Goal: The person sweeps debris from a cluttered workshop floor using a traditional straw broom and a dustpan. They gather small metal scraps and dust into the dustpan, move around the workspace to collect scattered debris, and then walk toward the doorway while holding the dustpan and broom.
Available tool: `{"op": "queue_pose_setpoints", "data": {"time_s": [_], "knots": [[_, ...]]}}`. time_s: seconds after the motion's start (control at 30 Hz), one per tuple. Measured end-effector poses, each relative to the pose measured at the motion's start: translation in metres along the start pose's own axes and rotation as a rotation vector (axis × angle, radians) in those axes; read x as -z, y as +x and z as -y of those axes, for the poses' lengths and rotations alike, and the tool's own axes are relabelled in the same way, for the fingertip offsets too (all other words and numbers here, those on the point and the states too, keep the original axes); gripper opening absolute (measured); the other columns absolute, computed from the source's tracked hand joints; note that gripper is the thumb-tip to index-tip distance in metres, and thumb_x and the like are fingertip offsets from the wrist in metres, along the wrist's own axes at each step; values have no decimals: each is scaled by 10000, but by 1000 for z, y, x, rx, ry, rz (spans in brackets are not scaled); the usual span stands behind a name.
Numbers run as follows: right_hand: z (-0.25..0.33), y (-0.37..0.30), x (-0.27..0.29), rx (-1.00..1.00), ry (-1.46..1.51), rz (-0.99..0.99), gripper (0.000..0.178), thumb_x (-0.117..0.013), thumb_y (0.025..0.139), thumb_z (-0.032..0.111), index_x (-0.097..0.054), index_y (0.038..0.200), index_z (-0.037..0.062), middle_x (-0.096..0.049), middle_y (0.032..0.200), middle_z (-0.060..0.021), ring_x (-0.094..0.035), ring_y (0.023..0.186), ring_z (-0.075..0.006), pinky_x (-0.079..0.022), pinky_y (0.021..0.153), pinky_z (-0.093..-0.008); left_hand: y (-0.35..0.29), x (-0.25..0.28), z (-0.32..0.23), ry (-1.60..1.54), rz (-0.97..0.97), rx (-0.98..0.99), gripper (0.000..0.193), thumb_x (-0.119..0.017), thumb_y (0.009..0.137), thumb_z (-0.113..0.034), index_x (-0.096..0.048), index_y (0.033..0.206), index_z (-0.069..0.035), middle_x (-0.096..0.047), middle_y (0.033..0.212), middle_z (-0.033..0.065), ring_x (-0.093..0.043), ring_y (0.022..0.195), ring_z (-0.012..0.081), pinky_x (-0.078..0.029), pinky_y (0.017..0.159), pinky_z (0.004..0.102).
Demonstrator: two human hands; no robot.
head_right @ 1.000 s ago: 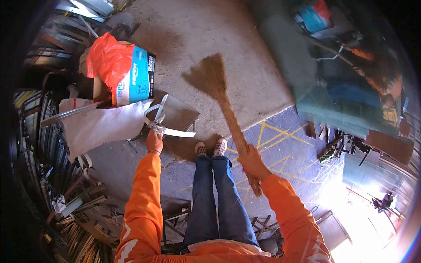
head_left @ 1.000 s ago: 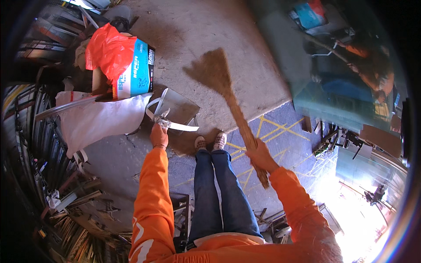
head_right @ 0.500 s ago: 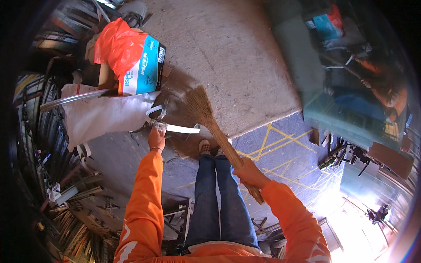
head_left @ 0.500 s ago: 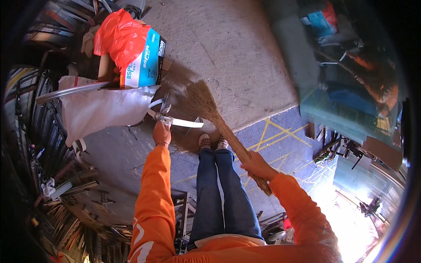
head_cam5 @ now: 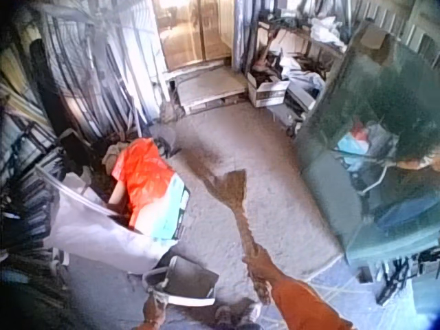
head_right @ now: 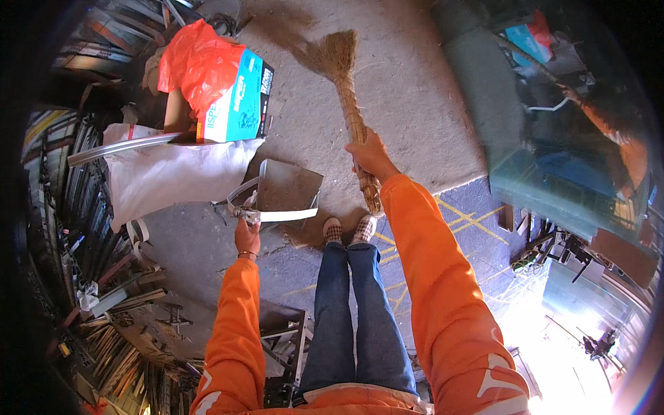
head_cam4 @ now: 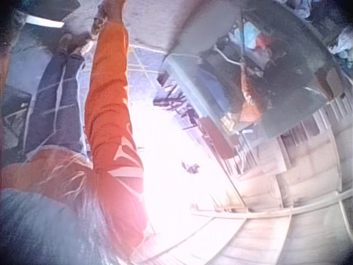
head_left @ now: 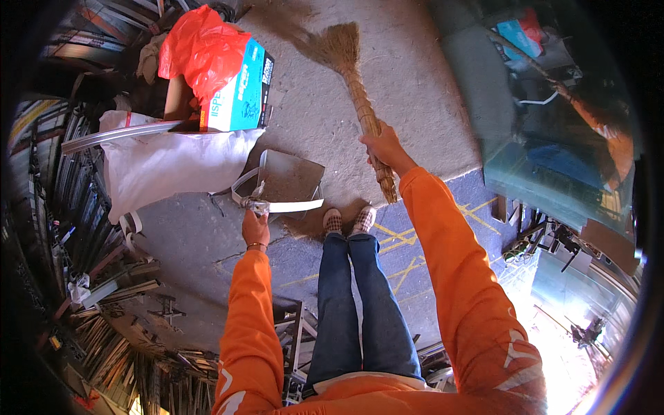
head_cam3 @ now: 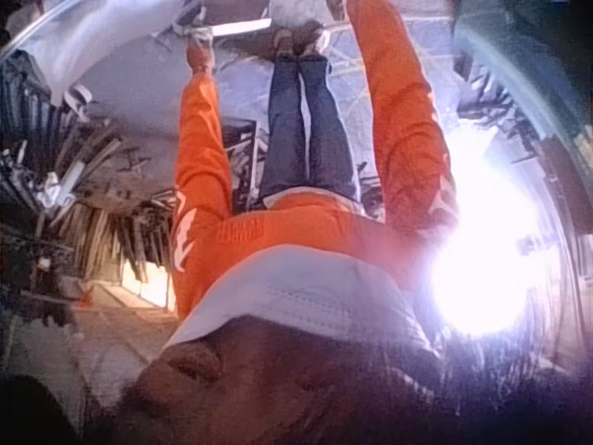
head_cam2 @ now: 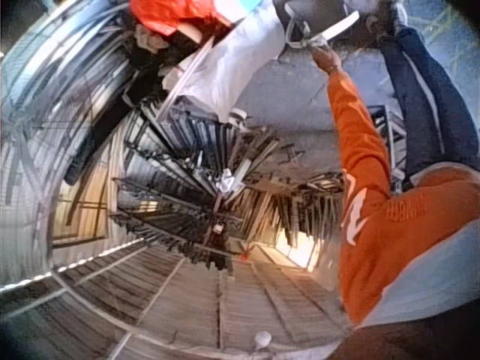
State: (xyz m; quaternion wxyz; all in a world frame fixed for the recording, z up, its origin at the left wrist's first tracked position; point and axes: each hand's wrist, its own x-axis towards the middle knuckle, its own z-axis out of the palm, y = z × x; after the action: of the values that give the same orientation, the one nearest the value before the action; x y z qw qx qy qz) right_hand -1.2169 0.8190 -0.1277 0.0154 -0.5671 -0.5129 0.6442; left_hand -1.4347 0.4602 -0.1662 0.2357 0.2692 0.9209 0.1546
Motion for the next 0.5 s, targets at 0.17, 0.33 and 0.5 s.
{"op": "queue_pose_setpoints", "data": {"time_s": [0.17, 0.33, 0.5], "knots": [[-93, -85, -11, 30, -437, 38, 537, -701, 752, 204, -532, 1238, 52, -644, 999, -165, -641, 1020, -303, -519, 852, -429, 2, 0, 23, 19, 29, 70, 394, -722, 840, -230, -584, 1167, -59, -671, 1046, 230, -621, 978, 451, -482, 803, 517], [-76, -233, 24, -267, -91, 348, 572, -702, 818, 108, -480, 1341, 40, -614, 849, -116, -606, 612, -176, -504, 479, -330, 2, -4, 48, 17, 47, 150, 402, -731, 833, -199, -574, 1173, -52, -674, 1037, 220, -622, 986, 442, -484, 813, 509], [-57, -267, 27, -274, -8, 250, 602, -700, 828, 99, -451, 1371, 26, -595, 823, -97, -591, 579, -164, -497, 469, -321, -12, -1, 45, -71, 65, 131, 411, -718, 836, -152, -569, 1202, -43, -671, 1067, 226, -629, 1014, 424, -486, 845, 485]]}}
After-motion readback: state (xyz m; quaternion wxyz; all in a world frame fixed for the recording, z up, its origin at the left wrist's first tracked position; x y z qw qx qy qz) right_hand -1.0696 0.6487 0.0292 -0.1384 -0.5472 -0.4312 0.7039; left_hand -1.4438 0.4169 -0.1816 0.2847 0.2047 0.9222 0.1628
